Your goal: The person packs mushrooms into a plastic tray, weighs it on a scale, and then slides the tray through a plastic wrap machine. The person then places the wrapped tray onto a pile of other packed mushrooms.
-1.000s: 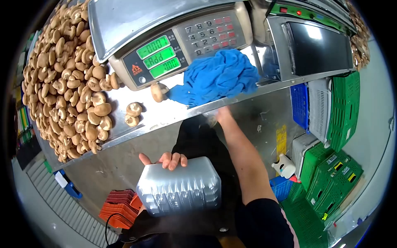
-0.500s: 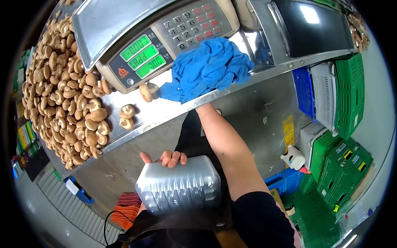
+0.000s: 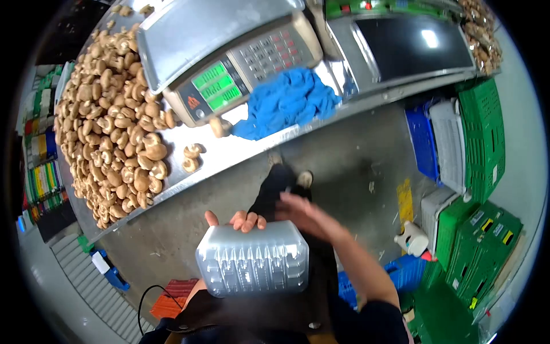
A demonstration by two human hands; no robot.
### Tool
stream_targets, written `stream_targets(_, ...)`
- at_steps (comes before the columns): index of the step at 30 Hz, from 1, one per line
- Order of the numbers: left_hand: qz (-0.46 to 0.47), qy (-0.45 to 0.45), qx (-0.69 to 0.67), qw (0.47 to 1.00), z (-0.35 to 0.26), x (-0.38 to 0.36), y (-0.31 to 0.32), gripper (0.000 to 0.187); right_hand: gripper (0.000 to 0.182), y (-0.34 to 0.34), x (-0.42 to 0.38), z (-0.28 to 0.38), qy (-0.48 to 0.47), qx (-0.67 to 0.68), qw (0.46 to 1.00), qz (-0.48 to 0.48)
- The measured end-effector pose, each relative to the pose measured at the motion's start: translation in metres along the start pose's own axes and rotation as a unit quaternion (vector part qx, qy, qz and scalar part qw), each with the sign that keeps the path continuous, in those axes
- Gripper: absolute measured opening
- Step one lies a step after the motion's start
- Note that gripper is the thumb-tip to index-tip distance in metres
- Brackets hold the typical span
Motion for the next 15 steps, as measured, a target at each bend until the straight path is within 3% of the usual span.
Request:
stream_targets(1,0.009,0.008,0.002,1.000,-0.001,0.001,-0.001,0.079,0.088,0.026,-0.023,0.006,-0.042,-0.103,0.993,0.037)
stream_targets(2,0.020,0.016,0.005,1.000,-0.003,0.004,0.000,0.079,0.101,0.042,-0.037,0.012,-0.019,-0.246,0.969,-0.004)
stream_targets(3,-0.006,0.003,-0.007,1.000,-0.006,0.005,0.009,0.078,0.122,0.067,-0.047,0.022,0.000,-0.207,0.978,-0.004)
stream_targets(4,-0.026,0.001,-0.009,1.000,-0.011,0.009,0.020,0.078,0.125,0.081,-0.047,0.027,0.003,-0.197,0.980,-0.038)
stream_targets(9,-0.121,0.025,-0.016,0.992,-0.052,0.041,0.080,0.075,0.135,0.116,-0.015,0.062,-0.111,-0.199,0.971,-0.072)
stream_targets(12,-0.133,0.066,-0.026,0.989,-0.091,0.047,0.094,0.072,0.132,0.145,0.016,0.093,-0.117,-0.288,0.950,-0.029)
stream_targets(15,-0.133,0.099,-0.022,0.986,-0.125,0.053,0.104,0.070,0.120,0.169,0.037,0.112,-0.068,-0.261,0.963,-0.021)
Point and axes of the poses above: each hand's wrist, its own x-axis towards the middle knuckle, its own y-axis out of the palm, z = x × y, the point moved 2 cm from there along x, towards the middle knuckle, and after that the axes turned 2 degrees about y, right-handed, at the moved point
